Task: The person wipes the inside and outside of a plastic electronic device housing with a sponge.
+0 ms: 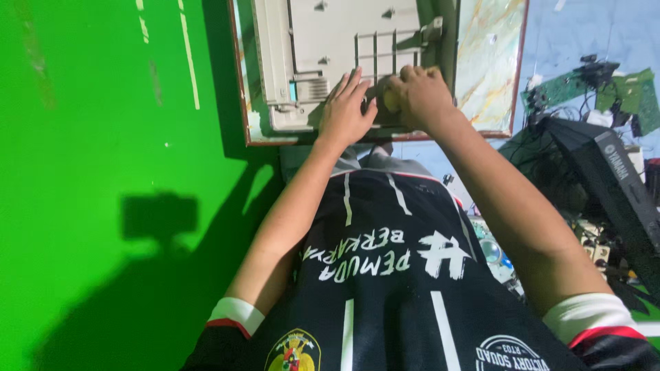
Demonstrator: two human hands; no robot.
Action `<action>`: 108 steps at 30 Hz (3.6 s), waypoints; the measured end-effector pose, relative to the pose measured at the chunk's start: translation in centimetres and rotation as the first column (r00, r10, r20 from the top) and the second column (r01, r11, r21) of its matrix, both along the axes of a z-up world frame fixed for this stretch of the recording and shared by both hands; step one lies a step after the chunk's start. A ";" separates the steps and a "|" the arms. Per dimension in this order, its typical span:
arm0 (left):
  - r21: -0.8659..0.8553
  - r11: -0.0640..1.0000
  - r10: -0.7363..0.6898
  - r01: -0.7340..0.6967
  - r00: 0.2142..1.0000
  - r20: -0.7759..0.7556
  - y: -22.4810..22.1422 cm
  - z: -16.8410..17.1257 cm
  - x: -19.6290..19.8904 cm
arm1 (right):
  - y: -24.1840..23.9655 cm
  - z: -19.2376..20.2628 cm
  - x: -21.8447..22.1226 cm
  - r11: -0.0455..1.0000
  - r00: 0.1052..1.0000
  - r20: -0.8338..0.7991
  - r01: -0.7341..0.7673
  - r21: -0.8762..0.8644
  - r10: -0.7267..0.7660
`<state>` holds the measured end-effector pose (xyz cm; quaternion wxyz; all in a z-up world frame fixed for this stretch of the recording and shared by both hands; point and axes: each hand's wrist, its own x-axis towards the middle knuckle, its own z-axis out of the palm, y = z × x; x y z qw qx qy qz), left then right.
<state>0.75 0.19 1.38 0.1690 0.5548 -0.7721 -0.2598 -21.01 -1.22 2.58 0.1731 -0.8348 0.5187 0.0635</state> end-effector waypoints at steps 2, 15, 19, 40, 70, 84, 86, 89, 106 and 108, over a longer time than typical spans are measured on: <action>-0.008 1.000 0.001 -0.001 1.000 -0.006 -0.5 0.2 -0.1 | -1.7 0.4 -0.9 0.995 0.996 0.084 0.035 0.094 -0.043; 0.019 1.000 -0.015 0.015 1.000 -0.012 -0.3 0.0 0.1 | -0.6 2.1 -0.7 1.000 0.993 0.120 -0.012 0.000 0.011; 0.031 0.999 -0.036 0.034 0.997 0.063 -0.3 -0.3 0.0 | -2.8 2.9 -2.5 0.992 0.949 0.314 0.034 -0.122 0.006; -0.024 1.000 -0.003 0.002 1.000 -0.027 0.2 0.4 0.1 | -1.4 1.6 -0.7 0.966 0.954 0.264 0.189 -0.175 -0.139; 0.024 0.999 -0.039 0.038 0.999 0.036 -0.2 3.1 -0.7 | -0.4 2.9 -1.3 0.973 0.874 0.436 0.228 0.021 -0.214; -0.067 0.997 -0.044 0.045 0.999 0.017 0.0 2.1 -0.5 | -0.1 0.8 1.0 0.937 0.966 0.192 0.221 -0.270 -0.173; -0.029 0.999 -0.033 0.033 0.999 -0.008 -0.2 1.7 -0.3 | -0.3 0.4 1.1 0.970 0.968 0.053 0.245 0.001 -0.244; 0.006 1.000 -0.030 0.030 0.999 -0.027 -0.2 0.9 -0.1 | -0.8 0.3 0.1 0.971 0.952 0.188 0.232 0.065 -0.240; 0.030 0.999 -0.017 0.017 1.000 -0.005 -0.6 2.1 -0.2 | -0.6 -0.4 4.3 0.951 0.932 0.202 0.310 -0.010 -0.302; 0.124 0.992 0.031 -0.030 0.999 -0.007 -0.2 2.5 0.0 | -0.8 0.3 4.4 0.949 0.910 0.272 0.293 0.113 -0.313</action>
